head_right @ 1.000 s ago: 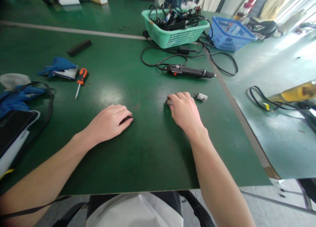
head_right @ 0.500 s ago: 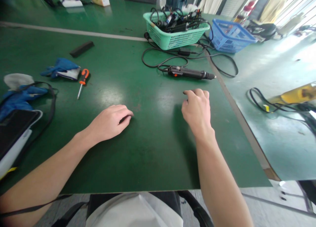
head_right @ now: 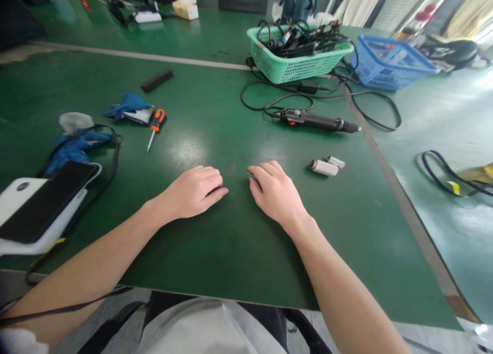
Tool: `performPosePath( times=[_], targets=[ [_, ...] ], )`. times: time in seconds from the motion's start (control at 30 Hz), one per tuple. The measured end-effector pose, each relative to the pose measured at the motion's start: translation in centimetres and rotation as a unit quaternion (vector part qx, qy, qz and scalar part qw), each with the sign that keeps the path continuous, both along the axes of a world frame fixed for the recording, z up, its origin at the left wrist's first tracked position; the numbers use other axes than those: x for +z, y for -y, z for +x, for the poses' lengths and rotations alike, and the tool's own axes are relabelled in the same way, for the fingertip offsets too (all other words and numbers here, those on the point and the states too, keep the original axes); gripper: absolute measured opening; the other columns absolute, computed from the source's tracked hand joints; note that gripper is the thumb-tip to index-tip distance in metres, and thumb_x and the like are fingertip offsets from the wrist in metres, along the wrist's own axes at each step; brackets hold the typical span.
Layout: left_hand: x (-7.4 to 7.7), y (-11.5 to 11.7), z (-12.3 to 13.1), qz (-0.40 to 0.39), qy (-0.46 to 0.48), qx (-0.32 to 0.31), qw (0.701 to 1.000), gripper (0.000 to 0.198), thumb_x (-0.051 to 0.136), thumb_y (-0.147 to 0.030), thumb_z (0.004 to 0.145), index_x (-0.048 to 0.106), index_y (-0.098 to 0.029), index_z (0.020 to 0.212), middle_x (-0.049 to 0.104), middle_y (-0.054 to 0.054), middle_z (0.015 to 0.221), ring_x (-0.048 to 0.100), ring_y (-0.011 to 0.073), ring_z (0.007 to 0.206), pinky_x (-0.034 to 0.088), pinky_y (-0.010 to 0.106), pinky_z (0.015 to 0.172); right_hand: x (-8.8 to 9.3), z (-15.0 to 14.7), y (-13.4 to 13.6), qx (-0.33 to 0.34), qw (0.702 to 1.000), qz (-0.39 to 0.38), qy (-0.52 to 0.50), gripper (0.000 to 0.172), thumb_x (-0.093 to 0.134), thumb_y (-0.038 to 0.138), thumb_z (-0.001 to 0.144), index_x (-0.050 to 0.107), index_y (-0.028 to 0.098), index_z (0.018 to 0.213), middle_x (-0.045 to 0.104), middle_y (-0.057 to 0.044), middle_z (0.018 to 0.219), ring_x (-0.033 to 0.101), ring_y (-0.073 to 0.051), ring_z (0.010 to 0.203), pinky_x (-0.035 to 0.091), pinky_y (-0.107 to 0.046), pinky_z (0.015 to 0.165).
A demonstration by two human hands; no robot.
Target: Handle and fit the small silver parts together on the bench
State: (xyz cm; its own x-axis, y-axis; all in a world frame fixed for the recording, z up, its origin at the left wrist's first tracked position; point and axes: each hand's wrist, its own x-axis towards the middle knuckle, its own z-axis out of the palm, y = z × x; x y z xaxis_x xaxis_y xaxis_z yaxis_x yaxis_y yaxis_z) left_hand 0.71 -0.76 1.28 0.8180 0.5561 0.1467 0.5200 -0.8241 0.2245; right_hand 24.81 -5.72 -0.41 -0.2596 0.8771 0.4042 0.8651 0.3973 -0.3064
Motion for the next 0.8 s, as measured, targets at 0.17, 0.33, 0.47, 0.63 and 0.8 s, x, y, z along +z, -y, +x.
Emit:
performPosePath(
  times=[0.17,0.33,0.47,0.63,0.8],
  targets=[
    [1.9,0.7,-0.2,0.045,-0.013,0.027,0.999,0.02,0.048,-0.022,0.098,0.062,-0.016,0.111,0.067,0.008,0.106,0.062,0.0217,0.097,0.044,0.035,0.082,-0.5,0.0,0.0,0.023,1.0,0.011,-0.006,0.026,0.05,0.026,0.099,0.07,0.019,0.115,0.074,-0.01,0.103,0.066,-0.027,0.1,0.056,-0.043,0.092],
    [6.0,3.7,-3.1,0.046,-0.047,0.048,0.997,0.026,0.043,-0.027,0.102,0.061,-0.018,0.086,0.067,0.007,0.094,0.062,0.0211,0.091,0.044,0.036,0.079,-0.8,0.2,0.1,0.015,1.0,0.006,-0.007,0.027,0.051,0.029,0.098,0.07,0.022,0.115,0.075,-0.01,0.104,0.068,-0.028,0.101,0.057,-0.046,0.092],
    [7.6,6.0,-9.8,0.037,-0.054,0.218,0.974,0.029,0.055,-0.04,0.096,0.059,-0.018,0.115,0.068,0.01,0.11,0.062,0.0249,0.1,0.047,0.039,0.087,-0.8,0.3,0.3,0.011,0.999,0.03,-0.008,0.027,0.052,0.028,0.098,0.07,0.021,0.117,0.075,-0.01,0.104,0.068,-0.028,0.101,0.057,-0.046,0.091],
    [8.0,6.8,-18.7,0.116,-0.138,0.487,0.855,0.062,0.058,-0.07,0.087,0.059,-0.014,0.114,0.067,0.017,0.106,0.058,0.0394,0.107,0.043,0.05,0.086,-0.8,0.0,0.4,0.012,0.999,0.046,-0.014,0.027,0.052,0.028,0.098,0.069,0.021,0.117,0.075,-0.01,0.105,0.069,-0.027,0.101,0.056,-0.044,0.092],
    [7.3,6.2,-21.0,0.101,-0.139,0.525,0.834,0.086,0.056,-0.085,0.078,0.057,-0.01,0.122,0.066,0.02,0.111,0.054,0.0467,0.114,0.04,0.055,0.088,-0.8,-0.1,0.4,0.014,0.998,0.055,-0.016,0.026,0.052,0.029,0.098,0.07,0.021,0.115,0.075,-0.01,0.103,0.069,-0.028,0.099,0.057,-0.044,0.091]
  ],
)
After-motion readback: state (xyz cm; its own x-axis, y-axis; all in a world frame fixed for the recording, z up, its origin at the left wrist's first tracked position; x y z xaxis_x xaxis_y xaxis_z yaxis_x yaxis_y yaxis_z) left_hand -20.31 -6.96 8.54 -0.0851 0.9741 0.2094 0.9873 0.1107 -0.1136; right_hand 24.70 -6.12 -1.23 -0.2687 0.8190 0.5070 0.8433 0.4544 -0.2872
